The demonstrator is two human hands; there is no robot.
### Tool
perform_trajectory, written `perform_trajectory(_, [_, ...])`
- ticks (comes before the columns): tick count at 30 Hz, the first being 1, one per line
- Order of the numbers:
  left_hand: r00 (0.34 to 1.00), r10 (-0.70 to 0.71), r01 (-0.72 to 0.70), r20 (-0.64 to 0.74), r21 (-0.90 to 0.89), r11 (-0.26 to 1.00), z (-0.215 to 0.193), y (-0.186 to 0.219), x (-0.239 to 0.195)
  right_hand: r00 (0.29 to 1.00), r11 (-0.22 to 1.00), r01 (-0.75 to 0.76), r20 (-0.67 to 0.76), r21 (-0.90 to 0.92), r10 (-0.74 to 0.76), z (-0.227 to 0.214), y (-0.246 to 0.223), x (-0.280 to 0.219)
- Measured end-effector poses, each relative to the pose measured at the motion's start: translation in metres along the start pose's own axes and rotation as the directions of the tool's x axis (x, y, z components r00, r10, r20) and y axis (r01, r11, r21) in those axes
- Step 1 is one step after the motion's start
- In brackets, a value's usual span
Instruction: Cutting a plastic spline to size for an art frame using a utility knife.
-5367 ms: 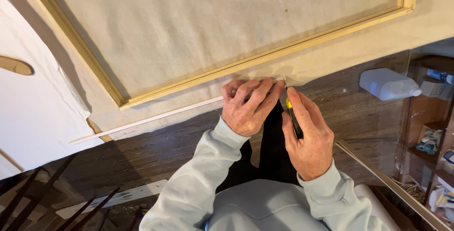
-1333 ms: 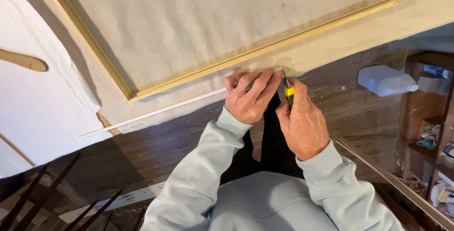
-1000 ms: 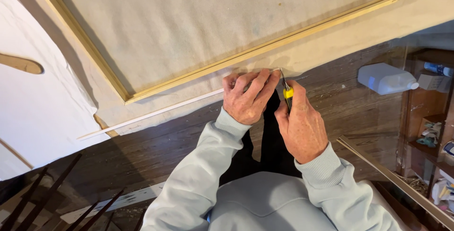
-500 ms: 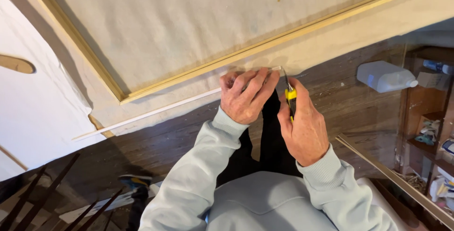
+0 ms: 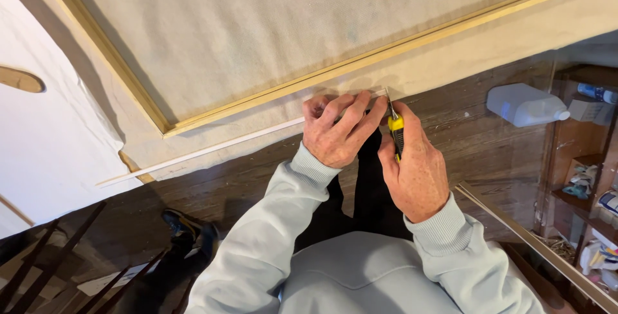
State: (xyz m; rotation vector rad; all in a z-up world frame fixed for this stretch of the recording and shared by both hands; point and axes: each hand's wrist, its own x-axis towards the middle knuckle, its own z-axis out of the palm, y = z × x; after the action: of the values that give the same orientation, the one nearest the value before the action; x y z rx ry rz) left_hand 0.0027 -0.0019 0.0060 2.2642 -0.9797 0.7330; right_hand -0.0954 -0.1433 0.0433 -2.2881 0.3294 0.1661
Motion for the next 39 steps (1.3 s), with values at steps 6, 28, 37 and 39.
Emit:
perform_trajectory(6, [1.0, -0.001, 0.001, -0.009, 0.018, 1.0, 0.001, 0.0, -0.001, 1.0, 1.0, -0.01, 0.017, 0.0, 0.01, -0.001, 0.0, -0.001])
perform_trajectory(28, [1.0, 0.003, -0.004, 0.029, 0.025, 1.0, 0.006, -0.001, -0.012, 0.969, 0.981, -0.163, 0.169, -0.107, 0.179, -0.007, 0.001, 0.003])
perform_trajectory(37, [0.999, 0.003, -0.003, 0.054, -0.004, 1.0, 0.002, -0.002, -0.012, 0.973, 0.983, -0.157, 0.152, -0.099, 0.171, -0.013, -0.012, 0.008])
perform_trajectory(39, [0.999, 0.007, -0.006, 0.044, -0.009, 1.0, 0.006, -0.002, -0.011, 0.986, 0.984, -0.14, 0.074, -0.108, 0.148, 0.007, 0.005, 0.004])
